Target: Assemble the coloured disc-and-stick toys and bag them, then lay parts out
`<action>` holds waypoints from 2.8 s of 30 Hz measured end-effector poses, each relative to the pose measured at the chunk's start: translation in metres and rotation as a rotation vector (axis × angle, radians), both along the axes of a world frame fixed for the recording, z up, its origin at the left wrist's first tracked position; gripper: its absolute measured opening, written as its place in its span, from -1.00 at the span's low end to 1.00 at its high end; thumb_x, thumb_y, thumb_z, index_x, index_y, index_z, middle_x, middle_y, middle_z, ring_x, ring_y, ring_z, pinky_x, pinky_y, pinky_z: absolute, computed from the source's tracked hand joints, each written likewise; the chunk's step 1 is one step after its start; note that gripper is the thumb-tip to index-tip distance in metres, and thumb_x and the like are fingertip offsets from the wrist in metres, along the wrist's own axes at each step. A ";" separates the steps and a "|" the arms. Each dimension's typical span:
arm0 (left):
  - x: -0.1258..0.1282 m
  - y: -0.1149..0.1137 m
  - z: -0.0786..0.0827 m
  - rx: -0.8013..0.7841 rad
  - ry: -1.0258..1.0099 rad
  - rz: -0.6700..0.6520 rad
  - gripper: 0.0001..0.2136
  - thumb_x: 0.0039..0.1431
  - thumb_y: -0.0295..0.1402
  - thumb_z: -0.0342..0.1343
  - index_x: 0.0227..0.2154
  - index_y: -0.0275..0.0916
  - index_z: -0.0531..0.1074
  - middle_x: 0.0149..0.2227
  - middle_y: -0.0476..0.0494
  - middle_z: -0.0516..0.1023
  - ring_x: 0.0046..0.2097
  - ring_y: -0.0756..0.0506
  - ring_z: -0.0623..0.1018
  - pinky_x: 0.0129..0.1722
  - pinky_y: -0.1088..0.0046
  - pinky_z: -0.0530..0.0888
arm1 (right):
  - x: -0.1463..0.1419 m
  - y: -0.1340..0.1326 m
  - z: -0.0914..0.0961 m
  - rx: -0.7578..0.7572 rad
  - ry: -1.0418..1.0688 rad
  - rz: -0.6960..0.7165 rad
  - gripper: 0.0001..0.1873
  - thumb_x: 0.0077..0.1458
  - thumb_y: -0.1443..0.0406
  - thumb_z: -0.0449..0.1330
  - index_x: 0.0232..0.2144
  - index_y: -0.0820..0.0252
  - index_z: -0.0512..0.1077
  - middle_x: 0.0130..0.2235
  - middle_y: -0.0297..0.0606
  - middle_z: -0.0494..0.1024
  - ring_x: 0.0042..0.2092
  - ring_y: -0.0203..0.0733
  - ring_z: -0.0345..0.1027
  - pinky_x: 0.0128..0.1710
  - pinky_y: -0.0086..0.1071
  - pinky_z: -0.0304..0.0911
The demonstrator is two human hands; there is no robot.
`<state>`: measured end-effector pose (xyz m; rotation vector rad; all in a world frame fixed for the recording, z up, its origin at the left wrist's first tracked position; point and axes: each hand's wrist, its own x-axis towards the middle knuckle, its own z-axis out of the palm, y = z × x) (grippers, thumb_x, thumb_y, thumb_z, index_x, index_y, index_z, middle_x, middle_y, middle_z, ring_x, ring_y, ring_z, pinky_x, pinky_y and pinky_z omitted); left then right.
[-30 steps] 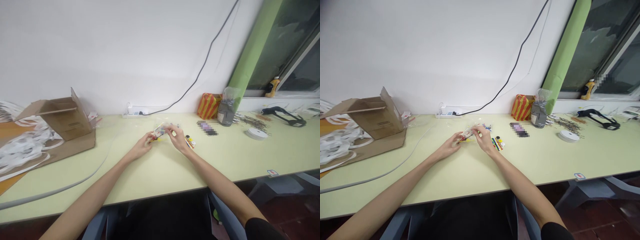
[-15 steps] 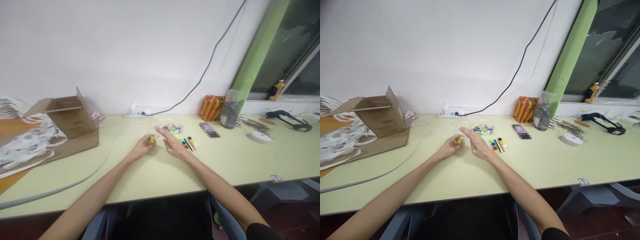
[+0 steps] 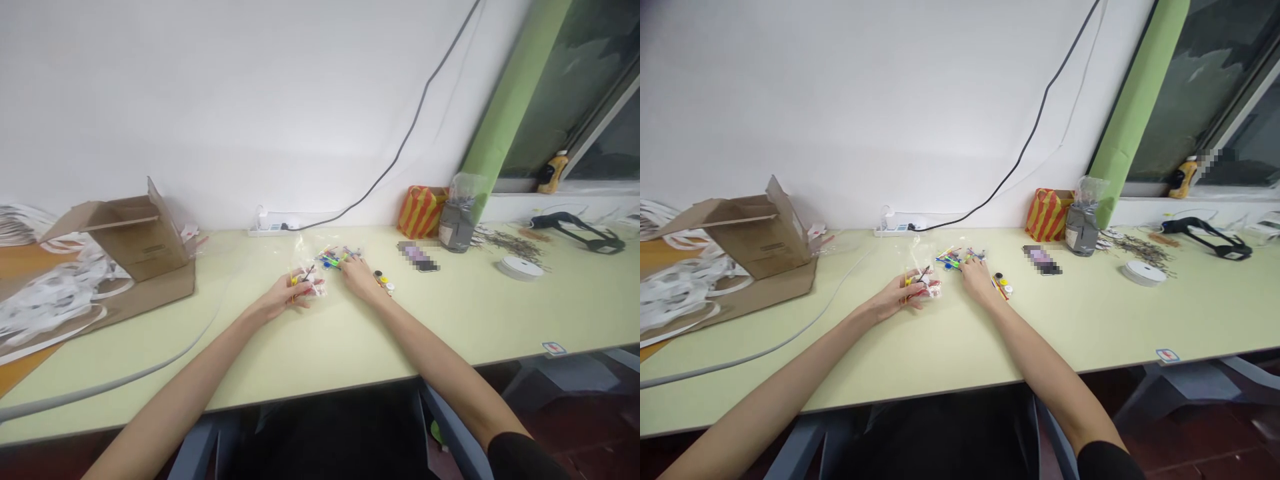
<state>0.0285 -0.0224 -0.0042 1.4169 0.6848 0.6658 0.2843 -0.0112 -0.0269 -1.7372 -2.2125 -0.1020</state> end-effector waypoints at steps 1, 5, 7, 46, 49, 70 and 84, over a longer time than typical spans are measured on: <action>0.000 -0.001 0.000 -0.001 0.007 -0.022 -0.40 0.14 -0.16 0.30 0.19 -0.19 0.28 0.22 -0.41 0.42 0.13 -0.30 0.53 -0.33 0.43 0.63 | -0.002 0.001 0.001 0.001 -0.001 -0.002 -0.62 0.23 0.52 -0.04 -0.10 0.24 0.51 -0.07 0.04 0.54 0.05 0.07 0.29 0.04 -0.14 0.11; 0.000 -0.001 0.000 0.022 0.035 -0.082 -0.37 0.13 -0.18 0.30 0.24 -0.20 0.27 0.22 -0.43 0.41 0.15 -0.34 0.51 -0.38 0.40 0.64 | -0.001 0.002 0.008 0.059 0.058 0.009 -0.67 0.26 0.48 -0.03 -0.19 0.20 0.53 -0.13 -0.04 0.56 -0.02 0.01 0.33 -0.01 -0.22 0.12; 0.000 -0.001 0.001 0.023 0.050 -0.087 -0.36 0.11 -0.19 0.32 0.23 -0.19 0.28 0.22 -0.42 0.41 0.17 -0.36 0.48 -0.40 0.39 0.63 | 0.002 -0.001 0.013 0.158 0.131 -0.007 -0.65 0.27 0.48 -0.05 -0.17 0.18 0.52 -0.13 -0.07 0.56 -0.05 -0.01 0.34 -0.02 -0.23 0.13; 0.002 -0.003 -0.001 0.117 0.056 -0.099 -0.48 0.03 -0.23 0.37 0.06 -0.27 0.43 0.06 -0.42 0.54 -0.11 -0.23 0.60 -0.49 0.47 0.56 | -0.006 -0.020 0.008 0.033 0.117 0.069 -0.58 0.28 0.43 0.01 0.10 0.15 0.46 0.06 -0.06 0.50 0.11 0.01 0.24 0.11 -0.18 0.11; 0.002 -0.005 0.000 0.101 0.084 -0.148 -0.49 0.06 -0.24 0.36 0.06 -0.31 0.45 0.03 -0.43 0.56 -0.10 -0.23 0.59 -0.44 0.44 0.59 | -0.008 -0.017 0.005 -0.002 0.074 0.068 -0.63 0.30 0.42 -0.01 0.02 0.19 0.51 -0.03 -0.04 0.54 0.06 0.02 0.28 0.06 -0.19 0.12; 0.002 -0.010 0.004 -0.001 0.083 -0.236 -0.32 0.03 -0.22 0.39 0.18 -0.29 0.29 -0.07 -0.45 0.60 -0.07 -0.32 0.64 -0.53 0.55 0.42 | 0.007 -0.014 0.029 0.574 0.740 0.076 -0.76 0.30 0.30 0.04 -0.22 0.13 0.52 -0.21 -0.17 0.59 -0.13 -0.08 0.40 -0.08 -0.21 0.28; 0.002 -0.016 0.012 -0.049 0.080 -0.330 -0.45 0.00 -0.27 0.41 0.04 -0.27 0.37 -0.11 -0.35 0.61 -0.09 -0.27 0.64 -0.17 0.28 0.54 | -0.034 -0.046 0.041 0.374 1.002 0.249 -0.80 0.19 0.13 0.23 -0.26 0.10 0.54 -0.19 -0.20 0.63 -0.15 -0.09 0.47 -0.10 -0.23 0.31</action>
